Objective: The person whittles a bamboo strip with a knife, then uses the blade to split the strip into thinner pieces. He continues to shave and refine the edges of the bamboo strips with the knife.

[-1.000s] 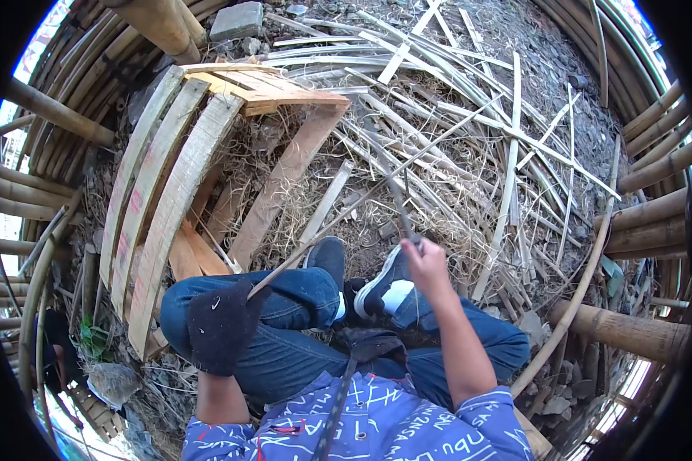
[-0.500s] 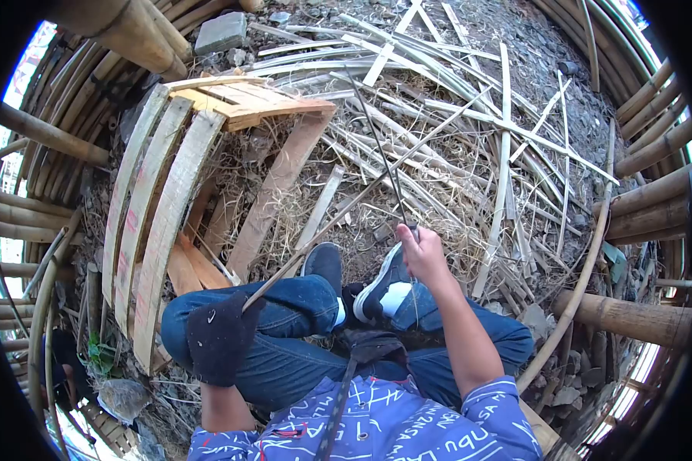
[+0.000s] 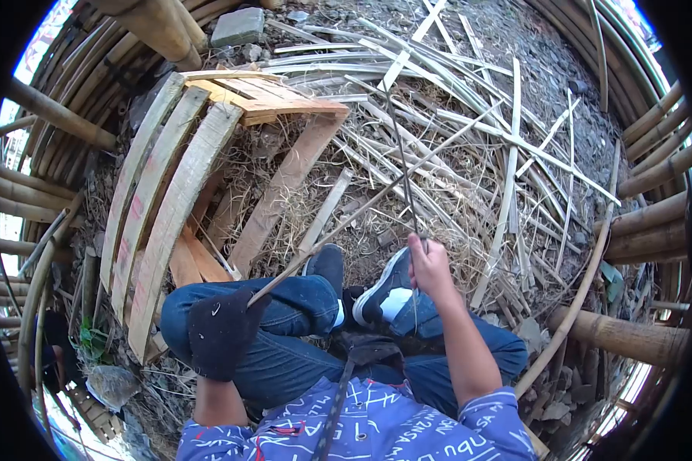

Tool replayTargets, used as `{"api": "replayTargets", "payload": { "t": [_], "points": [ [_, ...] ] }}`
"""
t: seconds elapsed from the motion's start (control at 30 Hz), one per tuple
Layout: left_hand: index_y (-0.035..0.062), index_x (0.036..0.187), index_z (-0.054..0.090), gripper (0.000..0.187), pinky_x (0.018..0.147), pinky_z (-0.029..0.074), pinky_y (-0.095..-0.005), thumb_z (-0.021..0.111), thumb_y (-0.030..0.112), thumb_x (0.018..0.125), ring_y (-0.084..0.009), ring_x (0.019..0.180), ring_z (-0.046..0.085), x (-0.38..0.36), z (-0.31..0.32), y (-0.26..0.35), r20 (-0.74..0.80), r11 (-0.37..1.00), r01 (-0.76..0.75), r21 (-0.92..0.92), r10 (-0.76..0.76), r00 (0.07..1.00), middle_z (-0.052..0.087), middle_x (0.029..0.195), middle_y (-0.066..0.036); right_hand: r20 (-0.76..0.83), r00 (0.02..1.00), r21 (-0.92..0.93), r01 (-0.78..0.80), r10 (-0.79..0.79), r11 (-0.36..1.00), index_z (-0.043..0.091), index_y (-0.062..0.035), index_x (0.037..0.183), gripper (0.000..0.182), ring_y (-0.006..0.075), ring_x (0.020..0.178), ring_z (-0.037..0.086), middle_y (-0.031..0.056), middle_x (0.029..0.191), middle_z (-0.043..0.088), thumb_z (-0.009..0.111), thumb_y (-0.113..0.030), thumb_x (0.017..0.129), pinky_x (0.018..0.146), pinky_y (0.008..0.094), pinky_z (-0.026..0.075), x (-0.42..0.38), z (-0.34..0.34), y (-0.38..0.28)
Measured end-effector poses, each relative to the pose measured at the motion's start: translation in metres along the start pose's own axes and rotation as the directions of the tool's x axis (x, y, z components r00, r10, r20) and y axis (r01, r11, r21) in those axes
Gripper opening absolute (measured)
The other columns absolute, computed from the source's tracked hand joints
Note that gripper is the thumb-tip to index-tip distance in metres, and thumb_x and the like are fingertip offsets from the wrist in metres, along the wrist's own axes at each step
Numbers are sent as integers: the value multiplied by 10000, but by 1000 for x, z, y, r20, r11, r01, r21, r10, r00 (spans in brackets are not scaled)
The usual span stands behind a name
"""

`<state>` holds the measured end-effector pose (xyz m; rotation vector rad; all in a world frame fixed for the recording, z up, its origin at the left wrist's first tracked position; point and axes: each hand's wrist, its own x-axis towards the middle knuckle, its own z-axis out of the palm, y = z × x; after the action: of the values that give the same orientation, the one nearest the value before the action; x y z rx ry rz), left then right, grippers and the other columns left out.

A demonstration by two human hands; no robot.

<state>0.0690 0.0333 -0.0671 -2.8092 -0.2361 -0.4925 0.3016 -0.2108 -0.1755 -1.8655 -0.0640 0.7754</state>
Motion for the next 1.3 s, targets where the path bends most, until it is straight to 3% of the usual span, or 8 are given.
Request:
{"api": "replayTargets", "payload": {
  "t": [0.23,0.33,0.4,0.53,0.73,0.8,0.93,1.3],
  "points": [
    [164,842,610,293,516,426,-361,815,350,747,-217,572,539,3,-5,-1,-7,994,88,-61,-89,996,521,648,-6,236,943,-253,290,-232,923,593,36,757,441,177,496,497,132,552,537,675,-379,881,493,359,398,-47,24,12],
    [172,834,607,299,507,423,-359,821,357,738,-215,563,531,3,-4,-1,-3,995,79,-55,-79,997,514,645,-5,267,957,-144,152,-110,978,596,38,762,418,142,493,469,102,541,533,667,-351,895,479,339,381,-46,28,18],
    [176,828,606,299,505,422,-356,822,360,736,-214,561,527,0,-2,0,0,995,78,-66,-79,997,511,643,-3,203,973,-5,109,-106,994,529,-40,693,429,52,477,443,-17,545,509,612,-375,947,435,238,345,-45,29,24],
    [167,823,623,287,566,444,-357,808,371,743,-214,606,551,-3,1,2,27,989,122,-85,-120,992,544,682,-8,139,989,154,31,-53,988,526,-44,811,432,67,432,467,0,550,506,510,-438,989,414,223,360,-66,38,1],
    [179,763,608,274,497,428,-366,804,370,748,-220,546,543,5,-4,2,36,991,90,-96,-87,996,509,621,-9,204,969,121,115,-138,986,552,-10,781,475,93,463,490,19,526,518,558,-449,962,451,269,389,-65,45,22],
    [178,767,610,270,496,429,-366,801,367,750,-216,545,543,0,-1,0,16,993,81,-83,-80,997,505,617,-5,179,951,-118,275,-252,954,560,-6,739,465,103,481,493,34,523,521,583,-418,953,470,287,391,-57,46,28],
    [148,843,627,268,575,425,-359,797,339,764,-209,615,560,-9,2,-2,48,996,66,-67,-63,997,560,719,-1,242,966,24,90,-93,996,576,-1,744,456,103,487,502,41,524,531,614,-412,936,465,290,393,-58,43,16],
    [150,880,639,269,591,442,-363,804,323,756,-210,643,573,-2,-7,2,82,991,81,-107,-72,994,578,739,-1,192,974,-18,126,-120,992,581,8,731,463,116,481,503,54,523,533,632,-411,923,469,302,399,-57,41,25]
  ]
}}
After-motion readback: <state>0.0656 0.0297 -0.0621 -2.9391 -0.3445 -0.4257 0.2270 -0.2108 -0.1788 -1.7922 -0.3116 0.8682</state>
